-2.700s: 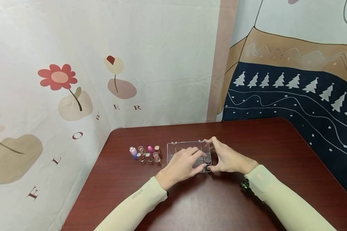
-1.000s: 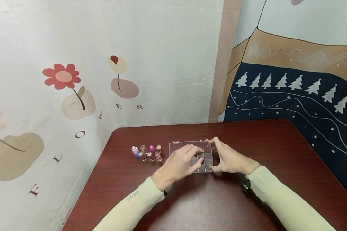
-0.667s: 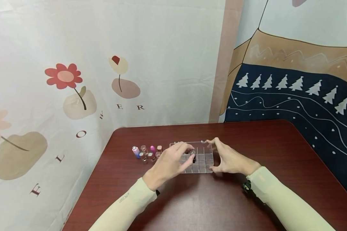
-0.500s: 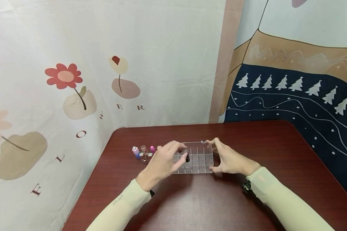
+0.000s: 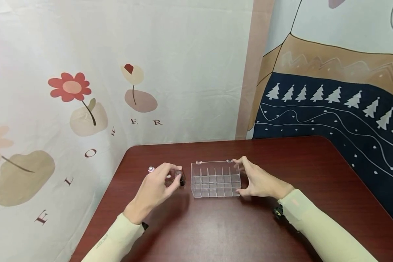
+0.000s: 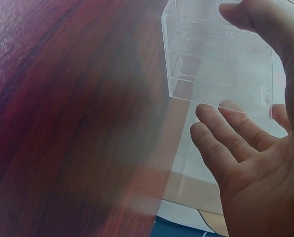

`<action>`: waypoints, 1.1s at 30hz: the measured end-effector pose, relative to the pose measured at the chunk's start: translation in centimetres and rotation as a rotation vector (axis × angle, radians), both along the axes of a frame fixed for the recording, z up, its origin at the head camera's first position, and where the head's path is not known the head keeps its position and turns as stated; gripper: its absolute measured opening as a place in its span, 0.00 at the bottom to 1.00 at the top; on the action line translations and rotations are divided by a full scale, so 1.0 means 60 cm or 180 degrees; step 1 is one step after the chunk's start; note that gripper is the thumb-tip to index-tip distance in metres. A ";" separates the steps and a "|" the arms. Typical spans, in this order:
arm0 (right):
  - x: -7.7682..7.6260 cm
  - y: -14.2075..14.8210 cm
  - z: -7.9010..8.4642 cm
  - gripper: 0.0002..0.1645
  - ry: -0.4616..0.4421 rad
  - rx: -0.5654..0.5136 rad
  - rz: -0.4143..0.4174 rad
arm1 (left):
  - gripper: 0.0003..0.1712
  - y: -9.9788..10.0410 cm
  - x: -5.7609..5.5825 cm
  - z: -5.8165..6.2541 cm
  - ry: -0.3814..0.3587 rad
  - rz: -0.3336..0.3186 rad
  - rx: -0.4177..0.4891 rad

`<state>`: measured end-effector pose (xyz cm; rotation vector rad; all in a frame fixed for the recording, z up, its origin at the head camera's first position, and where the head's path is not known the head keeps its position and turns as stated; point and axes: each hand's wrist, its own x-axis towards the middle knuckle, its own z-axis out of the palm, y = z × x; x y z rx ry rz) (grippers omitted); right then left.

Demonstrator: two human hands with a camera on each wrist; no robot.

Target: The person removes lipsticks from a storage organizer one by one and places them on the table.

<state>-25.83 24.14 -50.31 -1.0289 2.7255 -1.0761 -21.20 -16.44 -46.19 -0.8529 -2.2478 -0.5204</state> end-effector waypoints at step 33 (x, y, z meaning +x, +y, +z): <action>0.001 0.000 -0.002 0.62 -0.0053 0.0017 -0.0042 | 0.10 -0.161 -0.008 -0.063 -0.1063 0.1193 -0.0308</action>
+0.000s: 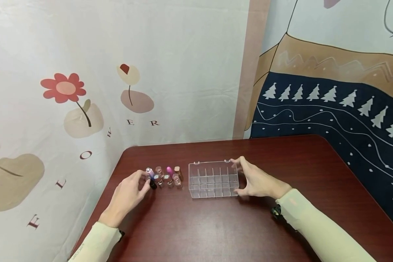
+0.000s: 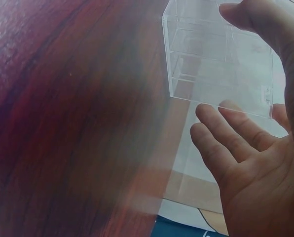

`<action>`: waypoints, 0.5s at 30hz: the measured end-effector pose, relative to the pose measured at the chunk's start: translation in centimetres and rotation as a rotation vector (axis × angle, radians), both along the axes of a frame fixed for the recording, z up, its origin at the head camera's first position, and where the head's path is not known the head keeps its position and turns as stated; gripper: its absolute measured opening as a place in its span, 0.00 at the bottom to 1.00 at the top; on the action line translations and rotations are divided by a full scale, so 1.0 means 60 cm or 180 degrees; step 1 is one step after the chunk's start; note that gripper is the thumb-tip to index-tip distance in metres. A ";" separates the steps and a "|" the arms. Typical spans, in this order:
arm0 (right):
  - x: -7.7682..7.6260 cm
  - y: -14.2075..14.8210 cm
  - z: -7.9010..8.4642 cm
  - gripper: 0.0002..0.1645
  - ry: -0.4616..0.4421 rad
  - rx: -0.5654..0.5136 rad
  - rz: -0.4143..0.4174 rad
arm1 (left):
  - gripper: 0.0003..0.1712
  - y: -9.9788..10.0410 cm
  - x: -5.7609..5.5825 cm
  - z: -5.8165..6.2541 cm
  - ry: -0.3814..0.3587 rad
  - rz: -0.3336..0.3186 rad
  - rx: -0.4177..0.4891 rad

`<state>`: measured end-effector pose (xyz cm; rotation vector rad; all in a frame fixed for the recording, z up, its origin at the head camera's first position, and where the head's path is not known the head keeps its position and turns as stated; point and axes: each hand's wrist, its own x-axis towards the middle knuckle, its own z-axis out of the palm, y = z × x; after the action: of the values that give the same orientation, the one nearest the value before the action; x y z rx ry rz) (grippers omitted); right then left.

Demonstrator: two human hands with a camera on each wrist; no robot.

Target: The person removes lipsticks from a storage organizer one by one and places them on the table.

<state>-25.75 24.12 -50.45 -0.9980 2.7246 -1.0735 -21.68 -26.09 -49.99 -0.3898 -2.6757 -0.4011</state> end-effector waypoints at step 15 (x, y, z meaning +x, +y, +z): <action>0.022 0.009 -0.004 0.83 0.0106 -0.0014 -0.0024 | 0.17 -0.005 0.001 0.002 -0.0022 0.0133 0.0017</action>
<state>-24.43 24.68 -50.72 -1.0163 2.7553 -1.0742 -21.60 -26.37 -49.87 -0.3309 -2.6841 -0.3978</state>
